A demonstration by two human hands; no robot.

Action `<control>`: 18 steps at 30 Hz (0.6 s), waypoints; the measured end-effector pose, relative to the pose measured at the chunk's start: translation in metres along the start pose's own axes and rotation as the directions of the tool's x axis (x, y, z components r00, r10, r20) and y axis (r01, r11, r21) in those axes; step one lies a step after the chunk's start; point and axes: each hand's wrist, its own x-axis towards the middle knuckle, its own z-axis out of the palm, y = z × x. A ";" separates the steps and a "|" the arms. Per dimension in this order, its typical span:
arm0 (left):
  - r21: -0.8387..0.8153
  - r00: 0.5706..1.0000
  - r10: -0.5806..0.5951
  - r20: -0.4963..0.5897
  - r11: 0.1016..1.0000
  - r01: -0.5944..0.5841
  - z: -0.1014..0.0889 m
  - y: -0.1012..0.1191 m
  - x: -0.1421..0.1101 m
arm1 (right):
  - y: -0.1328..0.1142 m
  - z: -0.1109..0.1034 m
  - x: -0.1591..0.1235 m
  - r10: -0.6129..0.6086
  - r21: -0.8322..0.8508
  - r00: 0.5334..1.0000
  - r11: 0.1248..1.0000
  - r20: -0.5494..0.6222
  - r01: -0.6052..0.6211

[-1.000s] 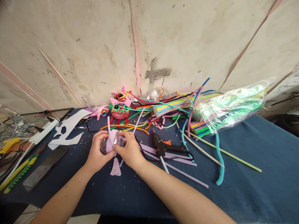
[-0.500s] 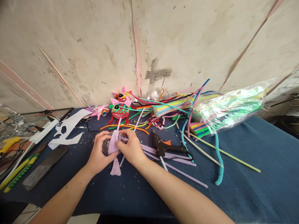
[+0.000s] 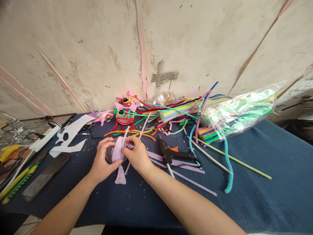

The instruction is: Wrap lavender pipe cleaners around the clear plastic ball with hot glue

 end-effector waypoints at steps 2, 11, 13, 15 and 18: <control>-0.003 1.000 0.005 0.004 1.000 -0.005 -0.001 -0.001 0.000 | 0.001 0.000 0.000 0.008 0.012 1.000 1.000 0.000 -0.008; -0.017 1.000 0.015 -0.010 1.000 -0.015 -0.002 -0.002 0.000 | 0.001 0.000 -0.002 0.034 0.023 0.999 0.999 -0.004 -0.034; -0.031 1.000 0.008 -0.027 0.999 -0.009 -0.002 -0.003 0.001 | 0.001 0.000 -0.003 0.044 0.017 0.999 0.999 0.004 -0.044; -0.046 0.999 -0.007 -0.040 0.999 0.005 -0.001 -0.003 0.001 | 0.000 0.000 -0.003 0.045 0.012 0.999 0.999 0.009 -0.045; -0.069 0.998 -0.031 -0.048 0.997 0.027 0.000 -0.005 0.001 | 0.001 0.001 -0.004 0.030 0.006 1.000 1.000 0.004 -0.030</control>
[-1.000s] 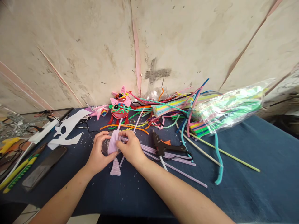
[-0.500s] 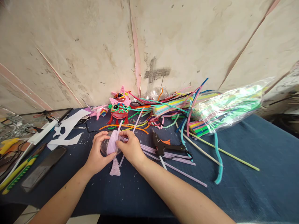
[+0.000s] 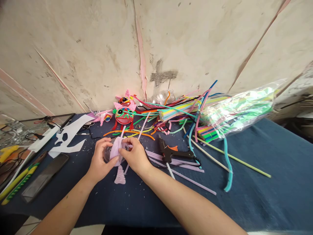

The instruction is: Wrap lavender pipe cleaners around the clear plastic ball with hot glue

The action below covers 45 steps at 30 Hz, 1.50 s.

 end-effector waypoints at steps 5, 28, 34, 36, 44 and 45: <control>-0.034 0.999 -0.032 -0.015 0.999 0.031 0.001 0.000 0.001 | 0.000 0.002 -0.001 -0.019 -0.031 1.000 0.999 -0.009 0.018; -0.223 0.970 -0.005 0.243 0.973 0.061 -0.022 -0.008 0.008 | -0.001 0.004 0.002 0.182 0.216 0.983 0.959 0.036 -0.185; -0.174 0.972 0.031 0.232 0.985 0.010 -0.021 -0.005 0.007 | 0.001 0.005 0.000 0.113 0.148 0.994 0.983 -0.003 -0.111; -0.139 0.978 0.049 0.202 0.990 -0.021 -0.021 -0.005 0.006 | 0.001 0.005 -0.001 0.053 0.094 0.998 0.994 -0.037 -0.049; 0.008 0.956 0.032 0.292 0.999 -0.036 -0.018 -0.001 0.006 | 0.002 0.002 0.003 0.035 0.037 0.998 0.999 -0.050 -0.034; 0.012 0.957 0.030 0.287 0.999 -0.035 -0.017 -0.001 0.006 | 0.003 0.002 0.003 0.036 0.036 0.998 0.999 -0.049 -0.034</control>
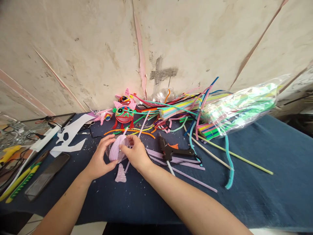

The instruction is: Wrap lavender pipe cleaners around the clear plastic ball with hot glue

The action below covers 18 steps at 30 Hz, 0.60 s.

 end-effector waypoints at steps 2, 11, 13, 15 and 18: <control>0.007 1.000 -0.002 0.002 1.000 0.002 0.000 0.000 0.000 | 0.001 0.000 0.000 0.004 0.002 1.000 1.000 0.003 -0.004; -0.006 0.999 0.027 0.044 1.000 -0.027 -0.003 -0.002 0.000 | 0.003 0.000 0.002 0.043 0.028 0.999 0.999 -0.001 -0.043; -0.026 0.998 0.033 0.055 0.999 -0.032 -0.004 -0.004 0.000 | 0.003 0.000 0.003 0.043 0.024 0.999 0.999 0.003 -0.043; -0.054 0.997 0.042 0.068 0.998 -0.038 -0.006 -0.006 0.000 | 0.003 0.001 0.002 0.039 0.025 0.999 0.999 0.004 -0.039; -0.117 0.995 0.052 0.082 0.992 -0.043 -0.007 -0.008 0.000 | 0.002 0.001 0.002 0.037 0.028 0.999 0.999 -0.004 -0.037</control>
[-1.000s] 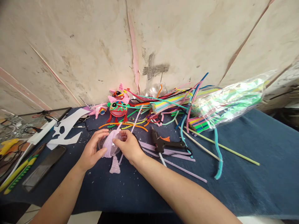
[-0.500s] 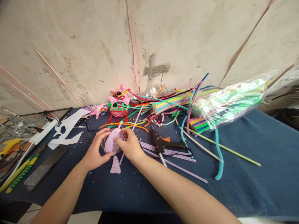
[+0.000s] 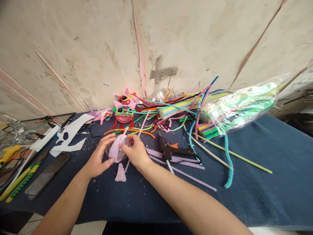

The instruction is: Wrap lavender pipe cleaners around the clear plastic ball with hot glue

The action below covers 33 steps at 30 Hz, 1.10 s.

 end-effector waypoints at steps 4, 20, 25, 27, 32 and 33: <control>-0.015 0.998 -0.031 -0.062 0.999 0.030 0.004 0.002 0.002 | -0.003 0.000 -0.003 0.007 -0.010 1.000 1.000 -0.003 -0.007; -0.080 0.981 -0.087 -0.172 0.994 0.074 0.016 0.002 0.002 | -0.006 0.000 -0.005 -0.003 -0.072 1.000 0.997 0.023 0.004; -0.116 0.983 -0.095 -0.160 0.990 0.077 0.016 0.002 0.002 | -0.006 0.000 -0.004 -0.005 -0.051 1.000 0.999 0.024 0.006; -0.109 0.984 -0.090 -0.154 0.991 0.074 0.016 0.003 0.002 | -0.006 0.000 -0.004 -0.004 -0.044 1.000 0.999 0.017 0.005; -0.079 0.987 -0.075 -0.143 0.995 0.064 0.016 0.005 0.002 | -0.008 0.001 -0.004 0.015 -0.004 1.000 1.000 0.028 -0.015; -0.079 0.987 -0.076 -0.144 0.995 0.065 0.016 0.006 0.002 | -0.008 0.001 -0.004 0.020 0.008 0.999 1.000 0.031 -0.020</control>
